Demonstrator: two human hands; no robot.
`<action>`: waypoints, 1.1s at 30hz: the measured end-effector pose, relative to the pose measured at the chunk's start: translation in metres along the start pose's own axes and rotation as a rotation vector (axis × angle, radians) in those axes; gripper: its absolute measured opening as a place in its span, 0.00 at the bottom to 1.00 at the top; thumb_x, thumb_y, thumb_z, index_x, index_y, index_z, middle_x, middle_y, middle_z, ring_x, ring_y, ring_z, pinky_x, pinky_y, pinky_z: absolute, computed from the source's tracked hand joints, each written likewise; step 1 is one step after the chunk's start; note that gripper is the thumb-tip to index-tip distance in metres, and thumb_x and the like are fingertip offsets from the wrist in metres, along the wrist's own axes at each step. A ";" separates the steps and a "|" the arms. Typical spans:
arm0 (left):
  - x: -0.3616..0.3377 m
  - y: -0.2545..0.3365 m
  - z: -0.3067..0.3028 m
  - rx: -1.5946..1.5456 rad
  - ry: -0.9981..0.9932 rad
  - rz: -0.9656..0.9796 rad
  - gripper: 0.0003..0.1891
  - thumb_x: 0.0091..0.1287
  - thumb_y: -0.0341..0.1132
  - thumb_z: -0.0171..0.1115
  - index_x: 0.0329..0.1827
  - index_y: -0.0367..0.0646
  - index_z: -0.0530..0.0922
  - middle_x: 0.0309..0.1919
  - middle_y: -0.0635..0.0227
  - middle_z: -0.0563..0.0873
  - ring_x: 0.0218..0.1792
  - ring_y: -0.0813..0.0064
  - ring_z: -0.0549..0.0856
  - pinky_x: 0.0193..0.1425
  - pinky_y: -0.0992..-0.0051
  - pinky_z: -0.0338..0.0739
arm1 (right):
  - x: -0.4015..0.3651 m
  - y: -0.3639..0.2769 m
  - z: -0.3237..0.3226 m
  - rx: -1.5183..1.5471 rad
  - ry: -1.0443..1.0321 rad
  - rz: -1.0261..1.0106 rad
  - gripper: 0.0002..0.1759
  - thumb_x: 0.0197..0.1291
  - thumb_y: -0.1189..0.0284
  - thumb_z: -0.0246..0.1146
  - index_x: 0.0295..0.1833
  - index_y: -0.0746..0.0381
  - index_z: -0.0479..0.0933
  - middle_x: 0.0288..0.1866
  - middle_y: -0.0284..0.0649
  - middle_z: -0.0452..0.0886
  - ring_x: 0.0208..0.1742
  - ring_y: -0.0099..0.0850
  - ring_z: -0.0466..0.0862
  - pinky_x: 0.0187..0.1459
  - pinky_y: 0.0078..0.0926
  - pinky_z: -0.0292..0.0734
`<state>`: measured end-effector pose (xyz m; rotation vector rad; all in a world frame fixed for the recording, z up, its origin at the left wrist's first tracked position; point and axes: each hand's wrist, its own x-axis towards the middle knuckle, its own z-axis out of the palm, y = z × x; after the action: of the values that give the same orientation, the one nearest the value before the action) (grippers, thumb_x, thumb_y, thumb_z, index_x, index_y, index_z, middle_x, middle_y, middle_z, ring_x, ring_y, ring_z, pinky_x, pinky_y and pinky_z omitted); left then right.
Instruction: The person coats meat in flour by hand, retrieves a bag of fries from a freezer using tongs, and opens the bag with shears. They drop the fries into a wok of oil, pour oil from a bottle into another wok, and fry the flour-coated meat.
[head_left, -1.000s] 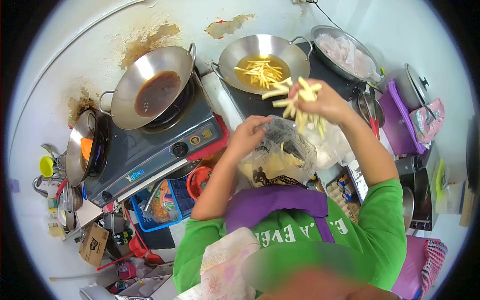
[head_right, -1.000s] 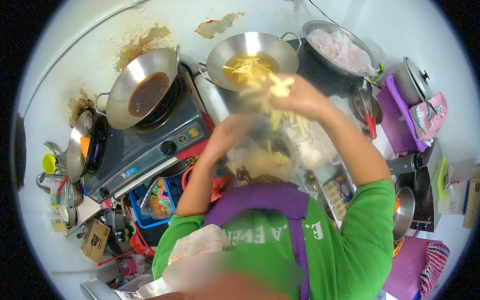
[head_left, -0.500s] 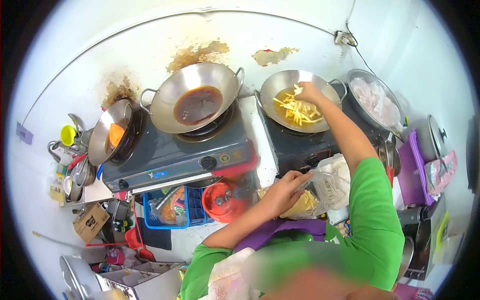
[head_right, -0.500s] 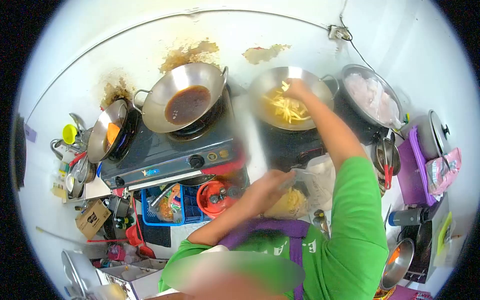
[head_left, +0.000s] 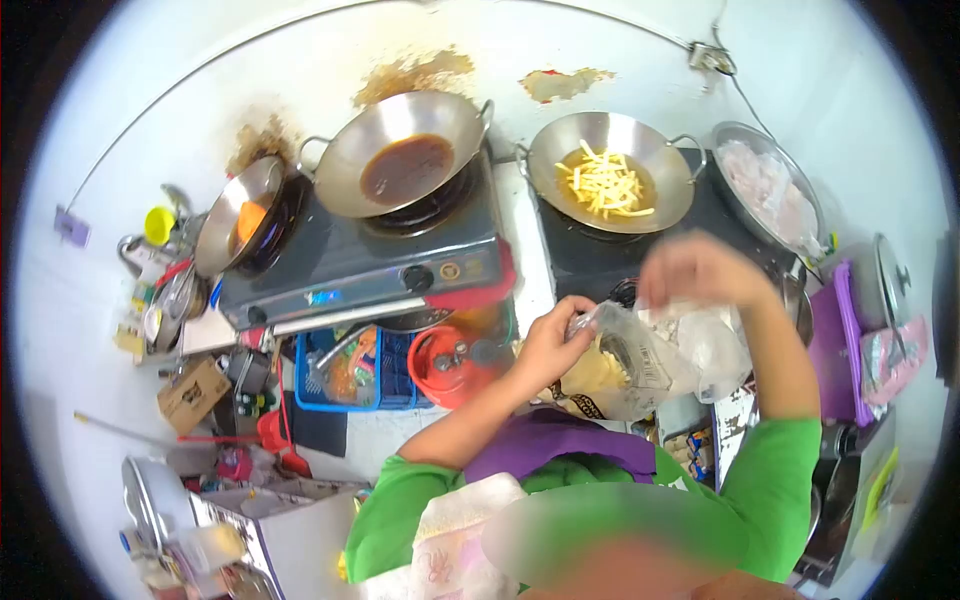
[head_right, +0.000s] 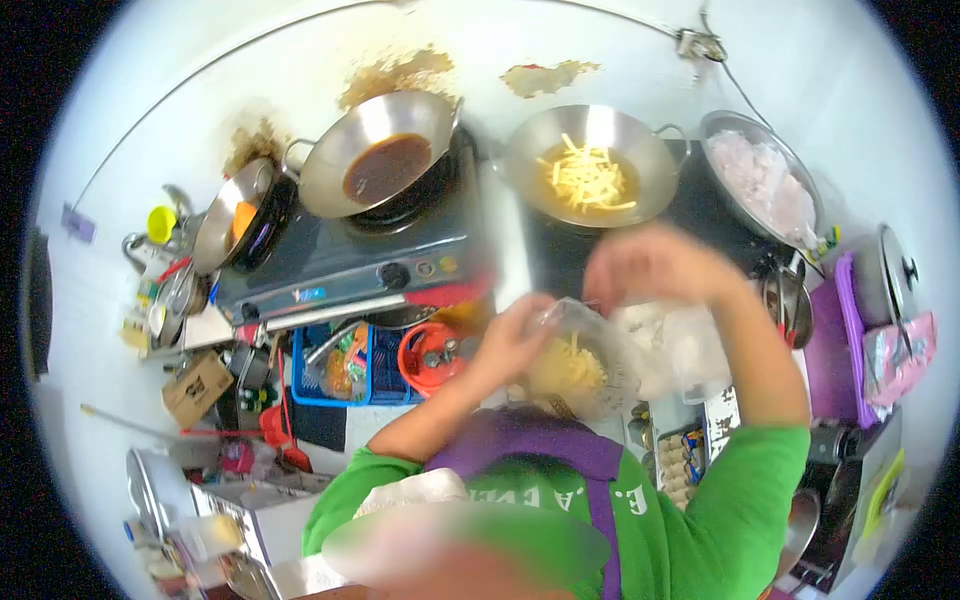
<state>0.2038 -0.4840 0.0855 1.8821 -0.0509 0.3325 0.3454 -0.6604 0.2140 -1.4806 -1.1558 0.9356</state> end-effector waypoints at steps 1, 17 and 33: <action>0.001 -0.001 0.004 -0.003 0.040 0.014 0.13 0.60 0.31 0.60 0.48 0.43 0.74 0.24 0.65 0.77 0.25 0.74 0.77 0.32 0.77 0.72 | -0.007 -0.006 0.022 -0.417 -0.229 0.144 0.11 0.60 0.69 0.57 0.43 0.63 0.79 0.34 0.40 0.83 0.38 0.29 0.84 0.41 0.29 0.77; 0.014 0.020 0.028 0.114 0.009 0.064 0.18 0.55 0.28 0.59 0.50 0.43 0.75 0.23 0.66 0.74 0.24 0.76 0.73 0.30 0.76 0.70 | 0.010 0.202 0.128 -0.732 0.045 -0.121 0.16 0.48 0.74 0.57 0.44 0.67 0.76 0.33 0.52 0.80 0.37 0.47 0.80 0.42 0.40 0.74; 0.036 -0.014 0.004 -0.054 -0.112 0.011 0.14 0.59 0.34 0.64 0.47 0.41 0.77 0.30 0.71 0.81 0.31 0.84 0.77 0.38 0.80 0.73 | -0.005 0.116 0.086 -0.939 -0.005 0.245 0.14 0.49 0.73 0.56 0.42 0.66 0.78 0.33 0.56 0.81 0.37 0.47 0.82 0.41 0.40 0.75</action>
<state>0.2416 -0.4783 0.0806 1.8457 -0.1443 0.2306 0.2851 -0.6503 0.0831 -2.4026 -1.5389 0.5450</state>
